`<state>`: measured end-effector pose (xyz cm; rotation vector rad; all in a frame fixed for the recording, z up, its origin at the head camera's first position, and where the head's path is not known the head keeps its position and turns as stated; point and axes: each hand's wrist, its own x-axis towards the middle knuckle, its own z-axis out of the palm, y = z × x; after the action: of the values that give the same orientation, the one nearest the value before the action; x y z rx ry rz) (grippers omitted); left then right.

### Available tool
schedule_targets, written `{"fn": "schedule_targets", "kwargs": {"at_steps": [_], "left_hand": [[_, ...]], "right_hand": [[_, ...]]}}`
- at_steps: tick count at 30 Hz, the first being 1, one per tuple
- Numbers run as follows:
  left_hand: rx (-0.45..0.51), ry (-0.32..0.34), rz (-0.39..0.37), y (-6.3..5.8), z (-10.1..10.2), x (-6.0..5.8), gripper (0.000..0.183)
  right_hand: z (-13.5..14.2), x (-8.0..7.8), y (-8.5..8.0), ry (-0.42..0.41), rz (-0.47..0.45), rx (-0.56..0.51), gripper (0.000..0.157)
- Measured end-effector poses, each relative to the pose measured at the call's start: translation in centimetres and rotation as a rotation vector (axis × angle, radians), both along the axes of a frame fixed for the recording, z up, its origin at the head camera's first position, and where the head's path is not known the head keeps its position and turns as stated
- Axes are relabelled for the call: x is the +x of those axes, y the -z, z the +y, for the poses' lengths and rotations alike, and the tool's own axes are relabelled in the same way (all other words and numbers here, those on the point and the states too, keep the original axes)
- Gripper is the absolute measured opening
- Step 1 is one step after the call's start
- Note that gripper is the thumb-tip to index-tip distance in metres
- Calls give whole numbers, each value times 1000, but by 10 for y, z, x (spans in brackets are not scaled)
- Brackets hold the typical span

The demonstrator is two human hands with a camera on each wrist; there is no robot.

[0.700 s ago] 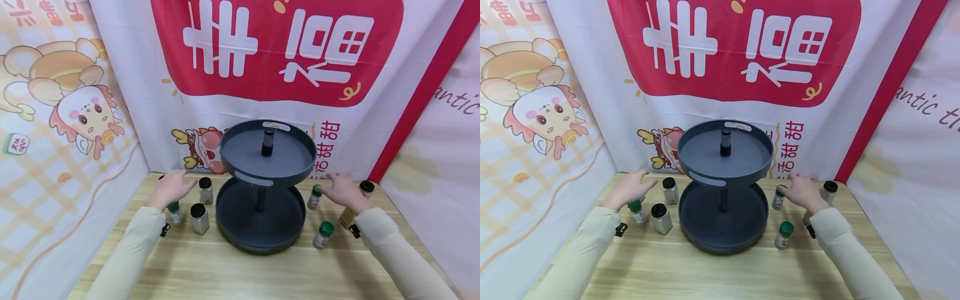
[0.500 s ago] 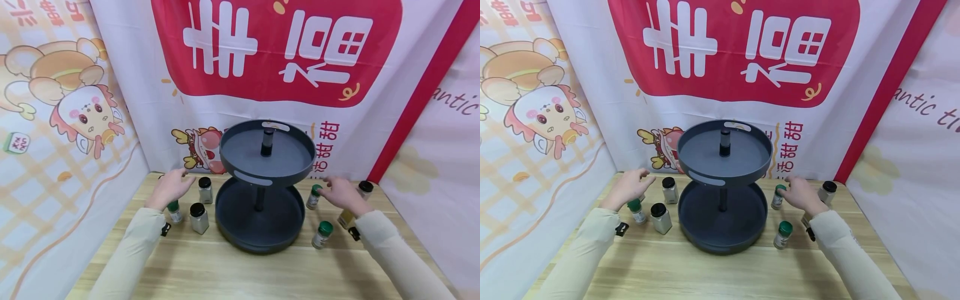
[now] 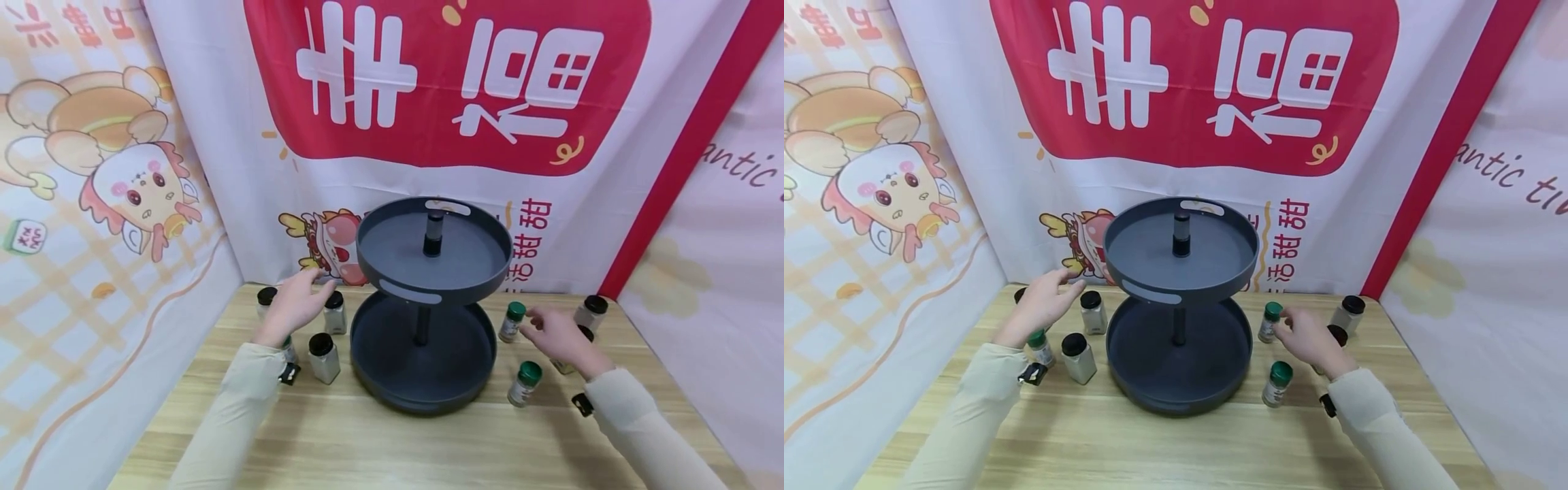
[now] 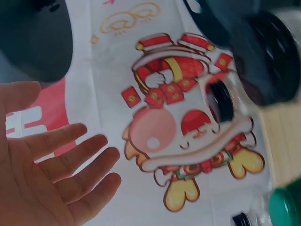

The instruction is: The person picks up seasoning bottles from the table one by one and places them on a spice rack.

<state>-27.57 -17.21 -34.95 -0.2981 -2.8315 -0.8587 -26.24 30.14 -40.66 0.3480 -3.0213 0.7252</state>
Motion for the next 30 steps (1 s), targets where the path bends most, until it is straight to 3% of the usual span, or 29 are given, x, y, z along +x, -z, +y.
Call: {"fn": "schedule_targets", "kwargs": {"at_steps": [9, 14, 18, 30], "left_hand": [[174, 44, 55, -4, 25, -5, 58], [289, 99, 114, -12, 38, -4, 56], [373, 113, 119, -19, 48, 0, 55], [429, 157, 128, -24, 68, 2, 69]], "right_hand": [[6, 17, 16, -14, -10, -94, 42], [10, 24, 23, -24, -26, -132, 40], [12, 30, 27, -23, -46, -154, 42], [9, 47, 44, 5, -125, -199, 69]]}}
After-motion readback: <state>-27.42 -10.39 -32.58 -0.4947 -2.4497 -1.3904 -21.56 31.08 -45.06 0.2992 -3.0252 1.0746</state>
